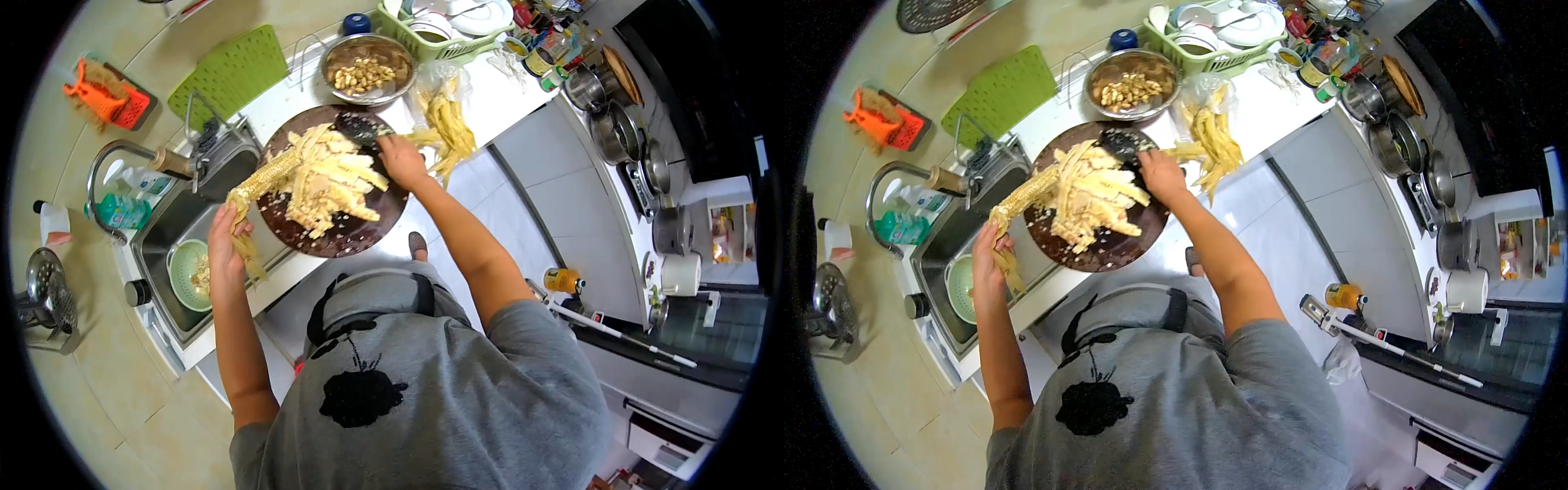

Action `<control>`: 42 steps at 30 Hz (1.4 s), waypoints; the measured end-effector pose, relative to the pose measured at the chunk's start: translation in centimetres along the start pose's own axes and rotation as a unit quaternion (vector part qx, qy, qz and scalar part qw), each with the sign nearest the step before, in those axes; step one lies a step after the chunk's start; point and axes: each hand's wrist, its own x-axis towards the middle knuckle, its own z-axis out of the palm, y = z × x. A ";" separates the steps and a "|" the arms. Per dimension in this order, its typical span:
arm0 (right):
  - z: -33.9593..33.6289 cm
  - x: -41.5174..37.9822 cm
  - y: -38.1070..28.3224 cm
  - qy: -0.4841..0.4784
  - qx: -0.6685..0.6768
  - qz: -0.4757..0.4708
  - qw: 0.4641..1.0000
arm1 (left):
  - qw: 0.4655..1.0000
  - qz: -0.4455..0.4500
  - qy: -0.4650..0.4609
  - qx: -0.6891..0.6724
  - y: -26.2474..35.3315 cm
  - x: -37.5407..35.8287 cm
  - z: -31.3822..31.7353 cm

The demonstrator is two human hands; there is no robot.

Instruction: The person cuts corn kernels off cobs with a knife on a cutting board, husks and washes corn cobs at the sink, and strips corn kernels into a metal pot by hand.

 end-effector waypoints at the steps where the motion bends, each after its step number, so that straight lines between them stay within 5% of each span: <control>1: 0.3 0.0 0.8 -0.025 0.008 -0.010 1.000 | 1.000 0.006 -0.001 0.020 -0.3 -0.1 1.8; 8: -2.6 0.7 4.1 -0.009 0.144 -0.105 0.984 | 0.990 0.057 0.046 0.118 -5.4 0.9 13.9; 12: -5.8 0.5 8.4 0.160 0.115 0.036 0.980 | 0.989 0.050 0.050 0.126 -8.4 2.5 18.3; 15: -7.1 1.4 13.5 0.152 -0.005 0.124 0.980 | 0.990 0.054 0.065 0.117 -10.4 2.8 22.8; 18: -8.3 3.4 17.7 0.152 -0.051 0.090 0.983 | 0.988 0.042 0.063 0.132 -12.6 4.0 26.1; 24: -6.3 5.5 25.9 0.051 -0.020 0.134 0.989 | 0.980 0.024 0.090 0.178 -16.9 6.6 31.3; 32: -10.8 6.0 28.9 0.089 0.010 0.116 0.989 | 0.989 -0.012 0.022 0.145 -22.9 10.5 38.9; 35: -10.7 6.4 28.9 0.095 -0.008 0.127 0.987 | 0.995 0.009 -0.011 0.096 -26.5 13.1 40.6; 38: -9.9 6.6 30.9 0.060 -0.014 0.171 0.983 | 0.973 0.092 0.087 0.192 -30.0 15.9 41.4; 42: -10.9 7.3 31.8 0.106 0.101 0.222 0.964 | 0.871 0.219 0.076 0.433 -31.9 16.5 40.6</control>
